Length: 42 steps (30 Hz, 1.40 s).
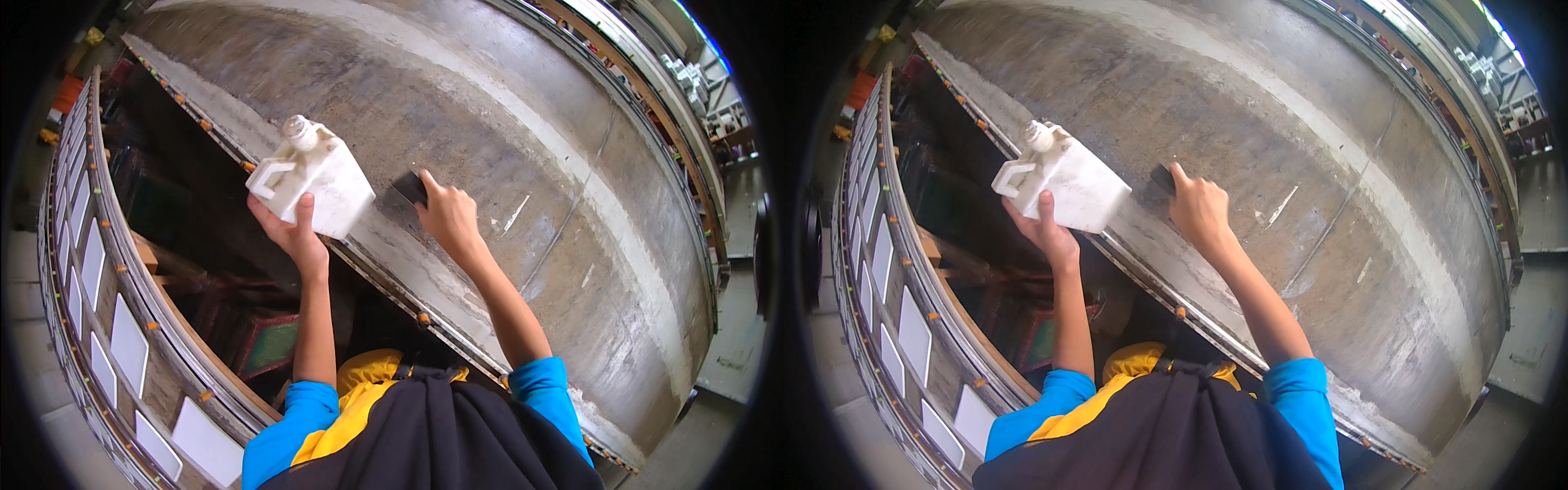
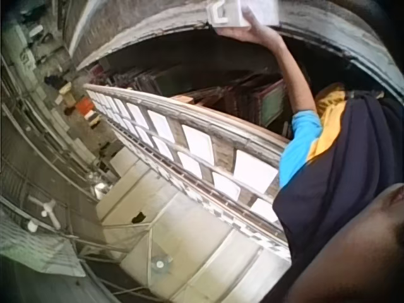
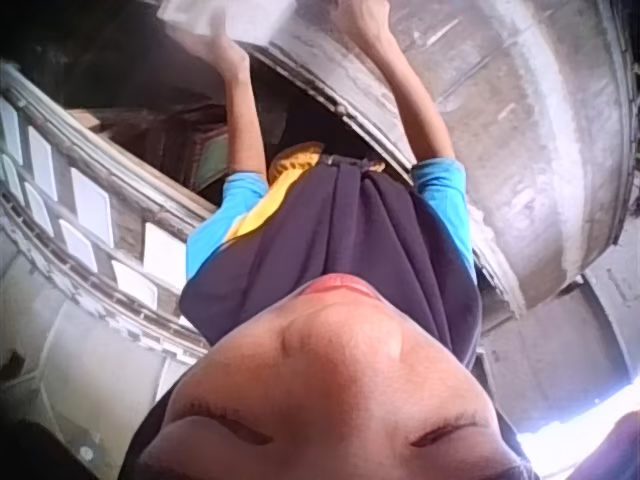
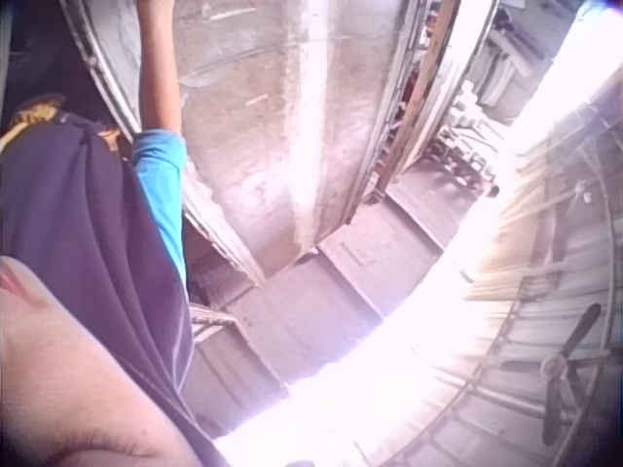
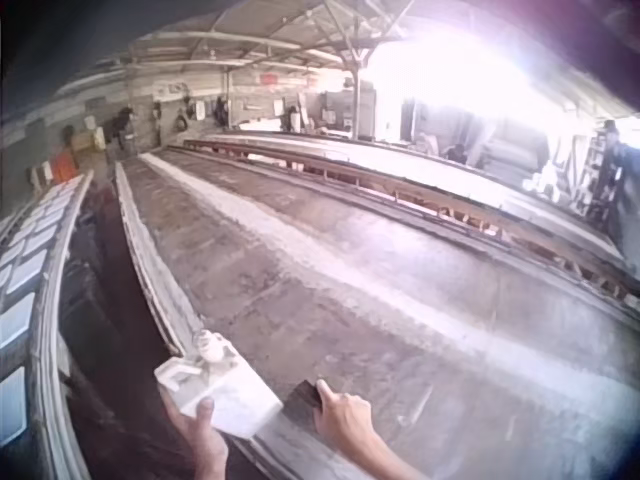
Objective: The person pours a white liquid from a plastic bottle onto a large, curved, metallic surface and spreads it using a black rectangular sponge. The person repeatedly applies the liquid and wipes the surface in a circular motion.
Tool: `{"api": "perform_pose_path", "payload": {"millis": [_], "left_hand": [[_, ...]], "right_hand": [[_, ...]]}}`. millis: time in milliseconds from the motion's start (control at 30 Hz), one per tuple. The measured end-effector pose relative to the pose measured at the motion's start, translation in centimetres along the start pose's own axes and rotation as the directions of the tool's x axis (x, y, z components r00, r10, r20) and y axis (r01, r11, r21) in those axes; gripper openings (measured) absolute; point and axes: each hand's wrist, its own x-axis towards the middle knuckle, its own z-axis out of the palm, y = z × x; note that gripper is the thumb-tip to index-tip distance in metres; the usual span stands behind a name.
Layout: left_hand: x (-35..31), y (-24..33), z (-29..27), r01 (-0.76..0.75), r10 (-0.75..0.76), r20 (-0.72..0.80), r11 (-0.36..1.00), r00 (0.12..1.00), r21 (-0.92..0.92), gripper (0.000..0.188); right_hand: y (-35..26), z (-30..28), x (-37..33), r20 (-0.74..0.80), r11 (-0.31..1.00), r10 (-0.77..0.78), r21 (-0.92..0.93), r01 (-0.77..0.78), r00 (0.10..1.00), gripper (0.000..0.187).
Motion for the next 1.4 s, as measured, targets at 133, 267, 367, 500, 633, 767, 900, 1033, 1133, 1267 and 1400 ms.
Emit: {"api": "perform_pose_path", "payload": {"millis": [133, 267, 367, 500, 633, 767, 900, 1033, 1133, 1267, 1400], "left_hand": [[1.2, -0.6, -0.5, 0.035, -0.035, 0.018, 0.999, 0.999, 0.011, 0.065], [1.6, -2.0, 0.8, 0.093, -0.092, 0.06, 0.996, 0.994, -0.017, 0.066], [1.8, -2.6, 1.5, 0.141, -0.139, 0.113, 0.99, 0.984, -0.015, 0.068], [1.2, -2.8, 2.7, 0.185, -0.178, 0.189, 0.983, 0.966, -0.022, 0.069], [0.9, -2.1, 2.6, 0.2, -0.189, 0.109, 0.975, 0.976, -0.098, 0.071], [0.2, -1.5, 1.4, 0.101, -0.103, 0.076, 0.994, 0.992, 0.027, 0.066], [0.0, -1.0, 1.2, -0.013, 0.013, 0.006, 0.999, 1.0, 0.043, 0.062], [-0.6, -0.8, 1.5, -0.075, 0.078, -0.02, 0.992, 0.997, 0.105, 0.063], [-1.0, -1.0, 0.6, -0.041, 0.045, -0.041, 0.994, 0.998, 0.097, 0.063], [-1.4, 0.0, 0.6, 0.005, -0.005, -0.067, 1.0, 0.998, 0.005, 0.063], [-2.8, 0.4, 0.6, -0.063, 0.064, -0.016, 0.996, 0.998, 0.055, 0.063]], "right_hand": [[4.4, -2.4, -5.7, 0.075, 0.971, 0.239, -0.014, -0.238, 0.968, 0.05], [10.9, -5.7, -7.3, -0.032, 0.862, 0.486, 0.181, -0.473, 0.873, 0.057], [10.9, -6.0, -5.1, -0.198, 0.888, 0.451, 0.194, -0.417, 0.87, 0.051], [9.3, -3.2, -1.5, -0.264, 0.91, 0.316, -0.186, -0.37, 0.911, 0.033], [4.3, 1.3, -5.1, -0.219, 0.945, -0.022, -0.322, -0.051, 0.975, 0.029], [3.1, -0.1, -7.2, -0.077, 0.972, -0.235, -0.047, 0.232, 0.969, 0.022], [4.4, -1.1, 0.6, -0.104, 0.964, -0.266, -0.059, 0.261, 0.958, 0.022], [3.3, 1.5, 6.9, -0.06, 0.96, -0.253, -0.138, 0.243, 0.966, 0.016], [2.8, 3.4, 4.5, -0.147, 0.91, -0.385, -0.223, 0.349, 0.911, 0.018], [5.0, 0.2, -4.8, -0.011, 0.903, -0.428, -0.043, 0.427, 0.904, 0.026], [9.0, -4.8, -15.4, 0.123, 0.945, -0.327, 0.049, 0.323, 0.937, 0.029]]}}
